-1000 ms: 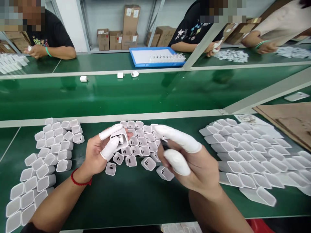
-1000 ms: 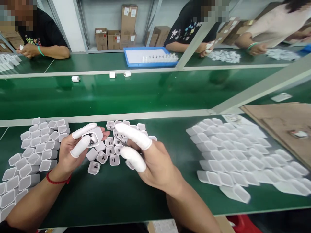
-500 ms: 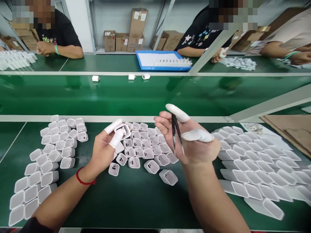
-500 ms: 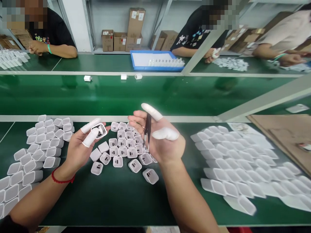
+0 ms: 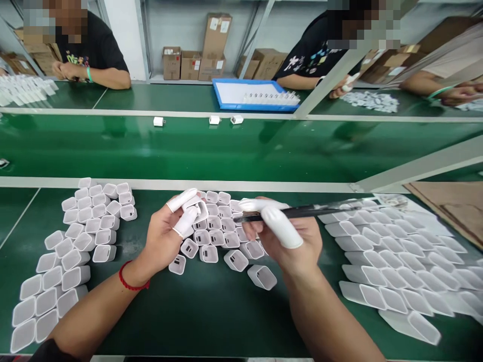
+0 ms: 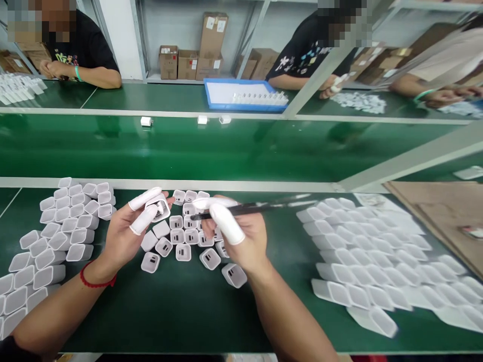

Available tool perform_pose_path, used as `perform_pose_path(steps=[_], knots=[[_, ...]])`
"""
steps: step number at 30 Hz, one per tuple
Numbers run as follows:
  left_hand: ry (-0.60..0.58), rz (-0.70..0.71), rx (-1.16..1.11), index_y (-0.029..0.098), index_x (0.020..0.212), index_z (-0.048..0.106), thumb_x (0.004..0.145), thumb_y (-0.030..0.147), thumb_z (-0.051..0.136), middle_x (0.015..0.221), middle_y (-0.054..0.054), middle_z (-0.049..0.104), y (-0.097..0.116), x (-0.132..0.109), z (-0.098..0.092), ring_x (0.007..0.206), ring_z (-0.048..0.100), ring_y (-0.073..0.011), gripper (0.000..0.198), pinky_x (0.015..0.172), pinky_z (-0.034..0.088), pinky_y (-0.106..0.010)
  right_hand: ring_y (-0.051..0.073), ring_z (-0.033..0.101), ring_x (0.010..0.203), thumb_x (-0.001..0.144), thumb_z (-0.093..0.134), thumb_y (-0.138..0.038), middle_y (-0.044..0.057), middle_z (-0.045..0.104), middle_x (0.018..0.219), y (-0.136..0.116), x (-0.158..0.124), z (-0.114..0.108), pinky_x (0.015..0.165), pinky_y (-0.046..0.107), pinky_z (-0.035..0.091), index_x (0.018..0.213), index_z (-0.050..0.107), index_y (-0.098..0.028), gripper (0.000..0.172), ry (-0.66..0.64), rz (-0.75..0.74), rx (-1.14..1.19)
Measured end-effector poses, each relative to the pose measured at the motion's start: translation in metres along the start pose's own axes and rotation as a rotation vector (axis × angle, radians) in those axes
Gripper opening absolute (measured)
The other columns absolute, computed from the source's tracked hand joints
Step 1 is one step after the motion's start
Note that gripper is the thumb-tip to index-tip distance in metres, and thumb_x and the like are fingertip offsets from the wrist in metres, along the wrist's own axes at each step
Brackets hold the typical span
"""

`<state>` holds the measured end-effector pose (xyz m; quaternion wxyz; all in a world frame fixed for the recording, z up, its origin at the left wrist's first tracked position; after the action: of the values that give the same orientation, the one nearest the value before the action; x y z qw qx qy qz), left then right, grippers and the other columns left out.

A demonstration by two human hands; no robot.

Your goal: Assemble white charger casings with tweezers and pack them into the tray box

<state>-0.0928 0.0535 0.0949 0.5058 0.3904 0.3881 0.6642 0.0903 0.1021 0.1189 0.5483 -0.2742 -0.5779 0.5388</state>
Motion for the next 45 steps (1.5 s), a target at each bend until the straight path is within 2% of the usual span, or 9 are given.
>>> perform_pose_path(steps=[2, 5, 8, 12, 17, 23, 32, 40, 45], knots=[[-0.019, 0.008, 0.019, 0.024, 0.116, 0.070, 0.085, 0.023, 0.071, 0.117, -0.007, 0.070, -0.001, -0.001, 0.000, 0.103, 0.069, -0.0231, 0.031, 0.095, 0.056, -0.037, 0.016, 0.056, 0.042, 0.085, 0.070, -0.034, -0.001, 0.061, 0.056, -0.003, -0.009, 0.003, 0.037, 0.031, 0.046, 0.088, 0.068, -0.023, 0.011, 0.008, -0.028, -0.096], [-0.028, 0.010, 0.034, 0.025, 0.116, 0.070, 0.085, 0.025, 0.071, 0.118, -0.008, 0.069, -0.002, -0.002, 0.000, 0.106, 0.068, -0.0248, 0.031, 0.098, 0.055, -0.040, 0.020, 0.066, 0.054, 0.083, 0.071, -0.023, 0.001, 0.069, 0.067, -0.009, -0.017, 0.007, 0.048, 0.035, 0.055, 0.090, 0.068, -0.025, 0.008, -0.023, -0.163, -0.273], [-0.024, 0.010, 0.051, 0.025, 0.115, 0.070, 0.085, 0.028, 0.071, 0.117, -0.008, 0.070, -0.002, -0.003, 0.001, 0.107, 0.067, -0.0257, 0.031, 0.098, 0.055, -0.041, 0.023, 0.071, 0.068, 0.087, 0.064, -0.018, 0.002, 0.072, 0.075, -0.014, -0.019, 0.010, 0.062, 0.041, 0.060, 0.104, 0.069, -0.028, 0.020, -0.116, -0.300, -0.344], [-0.040, 0.025, 0.066, 0.024, 0.118, 0.069, 0.084, 0.029, 0.072, 0.118, -0.009, 0.069, -0.002, -0.004, 0.002, 0.111, 0.065, -0.0279, 0.034, 0.099, 0.053, -0.042, 0.021, 0.071, 0.073, 0.088, 0.059, -0.013, 0.003, 0.073, 0.089, -0.015, -0.021, 0.012, 0.064, 0.037, 0.061, 0.127, 0.058, -0.033, 0.044, -0.231, -0.410, -0.439], [-0.039, 0.046, 0.098, 0.024, 0.118, 0.069, 0.085, 0.027, 0.072, 0.119, -0.008, 0.068, -0.003, -0.004, 0.002, 0.113, 0.064, -0.0277, 0.033, 0.104, 0.050, -0.043, 0.024, 0.071, 0.086, 0.082, 0.064, -0.011, 0.010, 0.072, 0.102, -0.008, -0.032, 0.010, 0.069, 0.036, 0.062, 0.133, 0.054, -0.023, 0.052, -0.217, -0.606, -0.700], [-0.045, 0.044, 0.127, 0.025, 0.121, 0.067, 0.089, 0.026, 0.067, 0.124, -0.008, 0.066, -0.005, -0.006, 0.003, 0.114, 0.064, -0.0275, 0.032, 0.101, 0.053, -0.041, 0.022, 0.070, 0.081, 0.084, 0.063, -0.011, 0.011, 0.071, 0.097, -0.003, -0.036, 0.010, 0.066, 0.032, 0.063, 0.139, 0.050, -0.019, 0.057, -0.144, -0.735, -0.752], [-0.142, 0.186, 0.196, 0.024, 0.125, 0.064, 0.092, 0.017, 0.060, 0.124, -0.009, 0.066, -0.007, -0.012, 0.007, 0.113, 0.065, -0.0255, 0.034, 0.098, 0.056, -0.036, 0.020, 0.068, 0.079, 0.095, 0.046, -0.015, 0.014, 0.069, 0.089, -0.001, -0.029, 0.017, 0.064, 0.028, 0.061, 0.112, 0.059, -0.005, 0.024, -0.194, -0.883, -0.953], [-0.154, 0.197, 0.399, 0.028, 0.129, 0.060, 0.094, 0.017, 0.056, 0.125, -0.007, 0.064, -0.008, -0.010, 0.002, 0.112, 0.065, -0.0224, 0.036, 0.097, 0.055, -0.031, 0.019, 0.066, 0.069, 0.097, 0.038, -0.013, 0.012, 0.067, 0.081, -0.013, -0.027, 0.021, 0.055, 0.029, 0.058, 0.095, 0.059, -0.008, 0.022, -0.262, -0.907, -1.074], [-0.127, 0.217, 0.445, 0.026, 0.129, 0.059, 0.095, 0.017, 0.056, 0.124, -0.008, 0.065, -0.007, -0.013, 0.002, 0.111, 0.066, -0.0213, 0.036, 0.095, 0.056, -0.029, 0.020, 0.067, 0.072, 0.095, 0.040, -0.016, 0.013, 0.067, 0.084, -0.005, -0.033, 0.021, 0.057, 0.030, 0.059, 0.098, 0.058, -0.010, 0.020, -0.257, -0.873, -1.036]])
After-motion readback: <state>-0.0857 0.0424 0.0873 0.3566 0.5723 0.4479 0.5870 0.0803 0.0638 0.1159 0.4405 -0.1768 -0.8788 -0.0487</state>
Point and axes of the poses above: each hand's wrist, its own x-axis towards the middle knuckle, its own z-axis out of the palm, y = z × x, the point moved 2 cm from there along x, towards the middle knuckle
